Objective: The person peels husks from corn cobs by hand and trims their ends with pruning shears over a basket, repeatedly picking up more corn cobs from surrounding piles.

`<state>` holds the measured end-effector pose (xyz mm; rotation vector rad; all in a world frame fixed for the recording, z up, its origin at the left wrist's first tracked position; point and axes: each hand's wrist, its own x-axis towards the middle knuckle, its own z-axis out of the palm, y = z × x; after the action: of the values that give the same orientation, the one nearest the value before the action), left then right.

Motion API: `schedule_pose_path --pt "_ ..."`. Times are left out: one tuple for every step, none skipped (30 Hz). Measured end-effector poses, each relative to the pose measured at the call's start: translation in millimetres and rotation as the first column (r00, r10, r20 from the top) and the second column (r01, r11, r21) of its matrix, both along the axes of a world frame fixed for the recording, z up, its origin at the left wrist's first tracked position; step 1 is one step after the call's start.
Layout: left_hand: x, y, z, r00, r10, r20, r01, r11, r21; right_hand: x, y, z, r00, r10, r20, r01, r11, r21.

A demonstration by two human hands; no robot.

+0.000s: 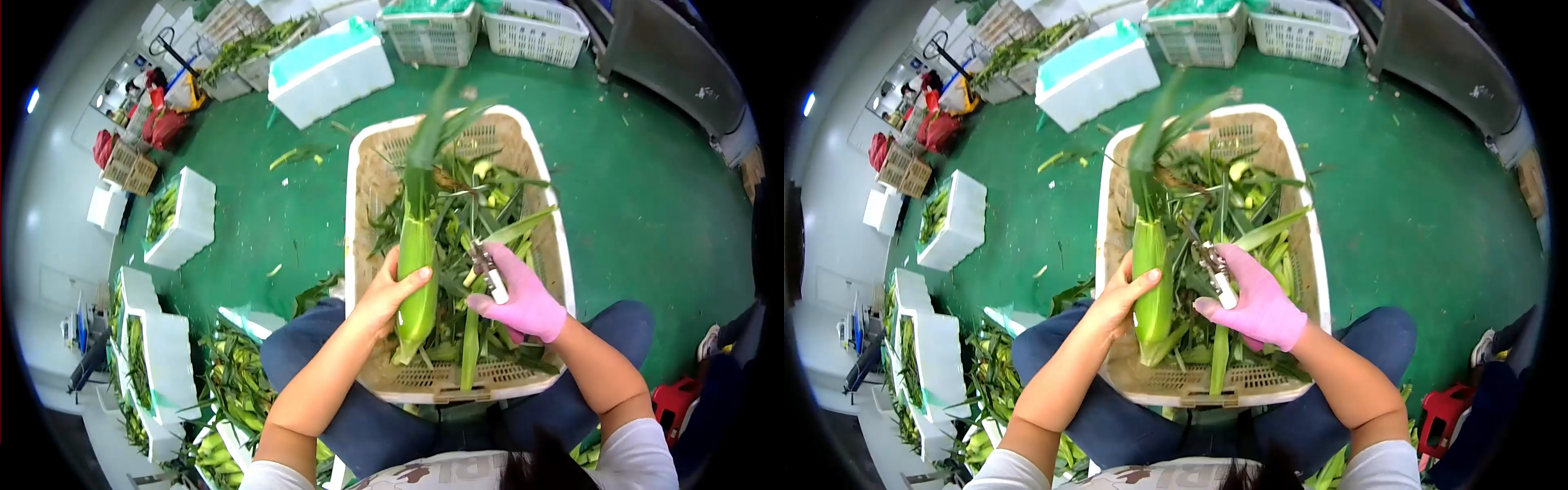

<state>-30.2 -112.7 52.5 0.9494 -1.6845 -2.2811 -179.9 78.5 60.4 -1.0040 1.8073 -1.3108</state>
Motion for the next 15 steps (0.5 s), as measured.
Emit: schedule_pose_path --pt "3 -7 -16 0.999 -0.014 0.042 0.018 0.995 -0.096 5 -5 -30 0.988 0.002 -0.156 -0.005 1.0 -0.019" --pt "7 -11 -29 0.995 -0.034 0.09 0.05 0.981 -0.185 4 -3 -51 0.998 0.04 -0.057 -0.036 0.997 0.071" --pt "9 -12 -36 0.991 -0.068 0.117 0.104 0.934 -0.342 6 -4 -52 0.991 0.029 0.128 -0.05 0.985 0.165" --pt "10 -10 -37 0.973 -0.056 0.226 0.169 0.838 -0.519 5 -6 -54 0.981 0.027 0.192 -0.067 0.976 0.206" --pt "10 -1 -33 0.961 -0.027 0.274 0.201 0.747 -0.633 4 -7 -55 0.967 0.02 0.254 -0.086 0.965 0.249" --pt "7 4 -30 0.952 0.007 0.306 0.232 0.634 -0.737 3 -9 -57 0.95 0.009 0.312 -0.105 0.951 0.29" --pt "8 6 -32 0.941 -0.016 0.337 0.291 0.545 -0.786 4 -10 -72 0.982 0.051 0.18 -0.099 0.957 0.272" --pt "7 6 -36 0.947 -0.033 0.32 0.276 0.594 -0.755 4 -12 -80 0.995 0.091 0.043 -0.099 0.963 0.25" --pt "10 6 -43 0.951 -0.046 0.307 0.263 0.644 -0.718 5 -13 -79 0.991 0.08 0.11 -0.105 0.965 0.239" --pt "13 6 -49 0.954 -0.056 0.295 0.25 0.692 -0.677 6 -13 -80 0.996 0.08 0.046 -0.089 0.965 0.247" --pt "16 3 -59 0.978 -0.1 0.184 0.191 0.789 -0.584 7 -13 -80 0.996 0.082 -0.019 -0.074 0.965 0.251" --pt "18 2 -55 0.973 -0.116 0.2 0.18 0.924 -0.338 8 -15 -80 0.993 0.085 -0.083 -0.062 0.965 0.254" --pt "17 0 -46 0.969 -0.136 0.207 0.152 0.986 -0.067 6 -16 -79 0.984 0.114 -0.136 -0.075 0.961 0.265" --pt "15 -3 -42 0.967 -0.155 0.202 0.113 0.972 0.205 5 -15 -79 0.976 0.122 -0.178 -0.074 0.963 0.258" --pt "17 -8 -42 0.958 -0.227 0.176 0.178 0.95 0.257 5 -14 -80 0.966 0.13 -0.222 -0.073 0.966 0.249"
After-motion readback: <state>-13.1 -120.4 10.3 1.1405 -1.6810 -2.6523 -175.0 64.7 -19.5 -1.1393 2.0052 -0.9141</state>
